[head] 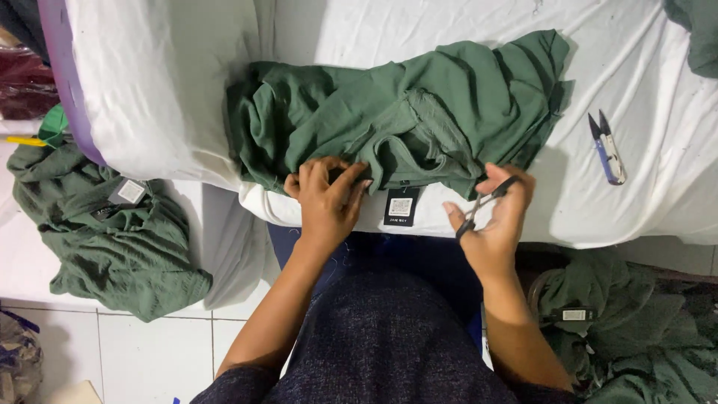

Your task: Trimming loose threads from a green garment using a pair of snips on a work table.

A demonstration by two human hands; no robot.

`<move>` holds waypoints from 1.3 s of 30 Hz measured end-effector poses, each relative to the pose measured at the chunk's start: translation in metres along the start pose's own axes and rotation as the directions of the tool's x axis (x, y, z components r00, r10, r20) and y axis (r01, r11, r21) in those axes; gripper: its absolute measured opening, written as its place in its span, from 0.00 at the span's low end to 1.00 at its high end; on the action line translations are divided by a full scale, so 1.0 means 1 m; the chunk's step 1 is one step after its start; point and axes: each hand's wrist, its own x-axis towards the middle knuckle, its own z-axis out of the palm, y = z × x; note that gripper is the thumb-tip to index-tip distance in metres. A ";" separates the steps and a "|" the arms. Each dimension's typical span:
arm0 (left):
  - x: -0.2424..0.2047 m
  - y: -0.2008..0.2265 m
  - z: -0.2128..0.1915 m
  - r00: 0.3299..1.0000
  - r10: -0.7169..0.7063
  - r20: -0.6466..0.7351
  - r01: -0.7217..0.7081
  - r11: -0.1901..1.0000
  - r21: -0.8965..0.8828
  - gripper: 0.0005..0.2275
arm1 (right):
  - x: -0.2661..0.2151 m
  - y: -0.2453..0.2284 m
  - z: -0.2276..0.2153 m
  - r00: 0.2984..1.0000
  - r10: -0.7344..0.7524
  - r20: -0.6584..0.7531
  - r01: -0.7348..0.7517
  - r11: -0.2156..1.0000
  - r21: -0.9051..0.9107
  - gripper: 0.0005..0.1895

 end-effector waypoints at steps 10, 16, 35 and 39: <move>-0.004 0.007 -0.014 0.999 0.046 -0.014 -0.047 0.992 -0.114 0.02 | -0.010 -0.004 0.011 0.934 0.348 0.085 -0.353 0.852 0.386 0.38; -0.020 0.025 -0.066 0.859 0.229 0.458 0.019 0.879 -0.476 0.15 | 0.007 0.021 -0.016 0.936 0.337 -0.101 -0.298 0.912 0.281 0.22; 0.023 0.012 0.009 0.994 0.085 0.065 -0.074 0.986 -0.151 0.06 | -0.009 0.038 0.003 0.968 -0.201 0.150 0.217 0.971 -0.103 0.13; 0.001 0.004 0.007 0.995 0.093 0.035 -0.082 0.971 -0.226 0.06 | 0.014 0.011 -0.008 0.995 -0.024 0.093 0.021 0.999 0.026 0.20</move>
